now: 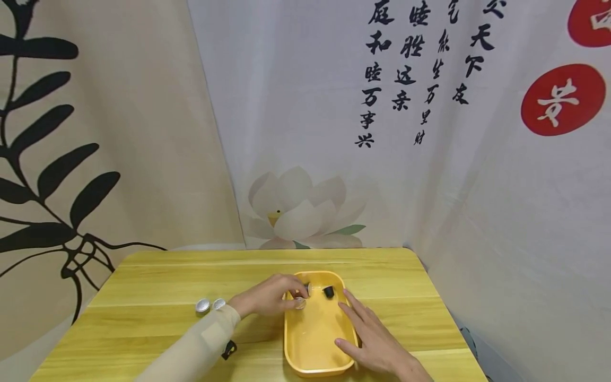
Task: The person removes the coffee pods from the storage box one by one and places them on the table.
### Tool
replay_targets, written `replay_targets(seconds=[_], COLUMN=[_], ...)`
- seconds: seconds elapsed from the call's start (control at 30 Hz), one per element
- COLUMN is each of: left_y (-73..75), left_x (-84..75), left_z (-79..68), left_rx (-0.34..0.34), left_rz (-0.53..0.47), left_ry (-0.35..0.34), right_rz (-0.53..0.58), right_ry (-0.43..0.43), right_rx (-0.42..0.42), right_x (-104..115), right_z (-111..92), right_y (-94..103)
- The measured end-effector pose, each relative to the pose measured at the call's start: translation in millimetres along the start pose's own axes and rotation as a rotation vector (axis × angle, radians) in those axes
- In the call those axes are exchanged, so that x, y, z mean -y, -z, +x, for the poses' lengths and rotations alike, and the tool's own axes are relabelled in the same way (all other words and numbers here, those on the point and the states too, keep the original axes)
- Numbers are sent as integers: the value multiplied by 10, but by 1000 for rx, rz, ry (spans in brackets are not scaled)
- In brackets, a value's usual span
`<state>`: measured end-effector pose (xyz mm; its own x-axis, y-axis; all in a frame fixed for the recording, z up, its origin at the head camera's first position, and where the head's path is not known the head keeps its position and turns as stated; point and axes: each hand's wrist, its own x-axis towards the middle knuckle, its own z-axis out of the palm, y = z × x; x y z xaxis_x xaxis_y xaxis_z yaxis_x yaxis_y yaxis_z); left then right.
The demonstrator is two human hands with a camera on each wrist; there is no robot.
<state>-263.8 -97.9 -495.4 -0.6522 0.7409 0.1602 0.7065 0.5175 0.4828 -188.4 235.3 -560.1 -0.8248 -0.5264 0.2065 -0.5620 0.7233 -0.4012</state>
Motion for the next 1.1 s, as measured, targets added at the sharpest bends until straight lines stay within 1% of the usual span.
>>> replay_targets(seconds=[0.1, 0.17, 0.33, 0.5, 0.67, 0.83, 0.97, 1.1], left_y=[33, 64, 128, 180, 226, 268, 292, 299], left_x=[0, -10, -33, -57, -72, -89, -104, -108], left_z=[-25, -47, -105, -175, -254, -344, -425, -505], left_rx=[-35, -44, -41, -28, -30, -51, -68, -93], left_rz=[-37, -58, -79, -102, -133, -176, -180, -154], left_ry=[-12, -10, -9, 11, 13, 7, 16, 27], right_rz=[0, -2, 6, 31, 31, 21, 8, 11], right_ry=[0, -1, -25, -43, -26, -13, -15, -18], right_rx=[0, -2, 10, 34, 27, 16, 17, 23], right_x=[-1, -4, -14, -20, -14, -3, -2, 0], right_z=[-5, -9, -8, 6, 10, 8, 5, -2], right_y=[-3, -8, -15, -14, -10, 3, 6, 13])
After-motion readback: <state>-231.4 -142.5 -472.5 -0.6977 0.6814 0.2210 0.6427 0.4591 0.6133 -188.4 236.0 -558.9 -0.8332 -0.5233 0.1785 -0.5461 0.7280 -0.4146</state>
